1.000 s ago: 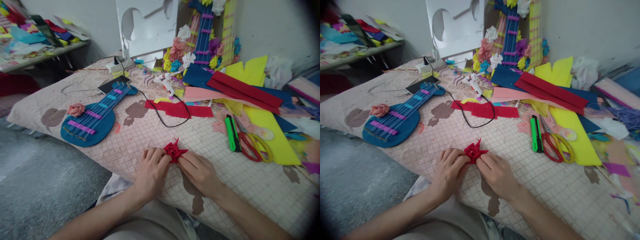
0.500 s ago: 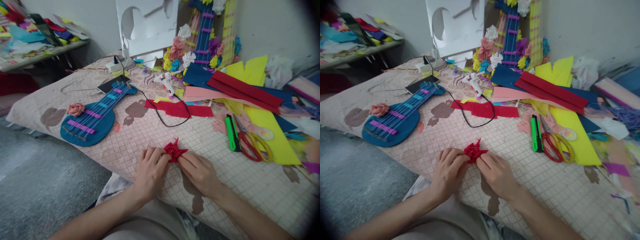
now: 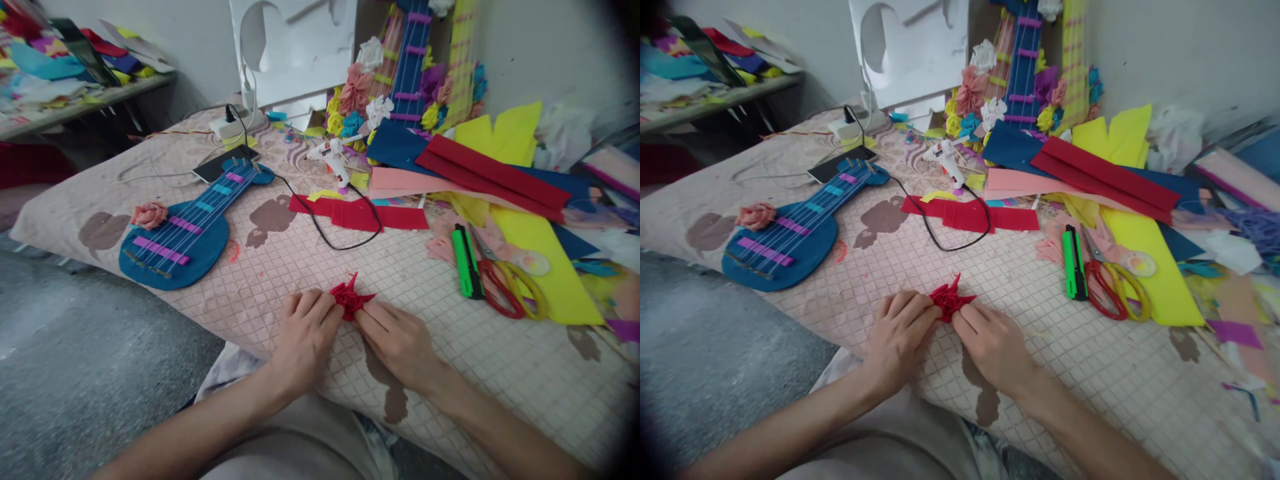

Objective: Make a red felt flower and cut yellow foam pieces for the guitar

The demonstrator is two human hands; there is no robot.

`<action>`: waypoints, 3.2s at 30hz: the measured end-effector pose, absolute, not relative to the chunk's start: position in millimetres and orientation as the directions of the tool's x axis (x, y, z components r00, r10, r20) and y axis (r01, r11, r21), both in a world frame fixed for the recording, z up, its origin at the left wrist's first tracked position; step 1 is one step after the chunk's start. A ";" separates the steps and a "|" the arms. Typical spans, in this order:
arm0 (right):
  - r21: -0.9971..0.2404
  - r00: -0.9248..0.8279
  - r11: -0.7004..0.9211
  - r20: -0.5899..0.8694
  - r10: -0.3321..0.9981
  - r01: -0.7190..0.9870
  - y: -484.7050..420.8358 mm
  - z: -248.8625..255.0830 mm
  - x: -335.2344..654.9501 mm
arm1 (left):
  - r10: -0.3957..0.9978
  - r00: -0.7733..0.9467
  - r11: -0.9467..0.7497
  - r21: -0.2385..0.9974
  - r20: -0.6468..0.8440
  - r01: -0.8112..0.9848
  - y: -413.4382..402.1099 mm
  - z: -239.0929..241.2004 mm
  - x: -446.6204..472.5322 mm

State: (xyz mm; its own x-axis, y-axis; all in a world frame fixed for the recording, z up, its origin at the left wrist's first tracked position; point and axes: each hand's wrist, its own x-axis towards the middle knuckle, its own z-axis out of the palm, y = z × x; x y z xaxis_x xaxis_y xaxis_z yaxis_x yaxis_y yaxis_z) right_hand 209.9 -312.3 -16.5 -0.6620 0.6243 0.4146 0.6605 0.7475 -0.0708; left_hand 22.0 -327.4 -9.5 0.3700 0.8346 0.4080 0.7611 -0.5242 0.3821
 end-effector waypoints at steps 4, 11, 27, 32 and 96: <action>-0.130 -0.630 0.723 0.405 0.663 0.678 -314.1 -14.9 210.8 | 0.831 0.329 -0.521 0.421 0.448 0.743 -327.9 -11.8 20.7; -0.234 -0.562 0.674 0.401 0.724 0.701 -320.7 -8.3 228.9 | 0.818 0.307 -0.523 0.406 0.487 0.749 -329.2 -13.3 13.6; -0.173 -0.562 0.677 0.433 0.704 0.715 -324.7 -12.3 291.9 | 0.807 0.360 -0.562 0.423 0.468 0.711 -320.9 -11.8 5.9; -0.267 -0.291 0.456 0.484 0.825 0.849 -307.4 -9.7 307.2 | 0.777 0.355 -0.590 0.407 0.520 0.697 -312.2 -8.7 -4.6; -0.519 -0.287 0.395 0.279 0.916 0.758 6.0 0.1 154.3 | 0.795 0.368 -0.576 0.410 0.482 0.707 -269.3 -5.4 -76.7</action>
State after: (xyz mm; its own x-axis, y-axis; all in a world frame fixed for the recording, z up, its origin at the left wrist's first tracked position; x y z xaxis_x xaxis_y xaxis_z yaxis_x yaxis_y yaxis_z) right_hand 154.3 6.0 0.1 -0.2873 0.9165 0.2785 0.7580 0.3953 -0.5189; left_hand -76.7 -269.3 -5.4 0.3684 0.7952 0.4816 0.7071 -0.5760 0.4102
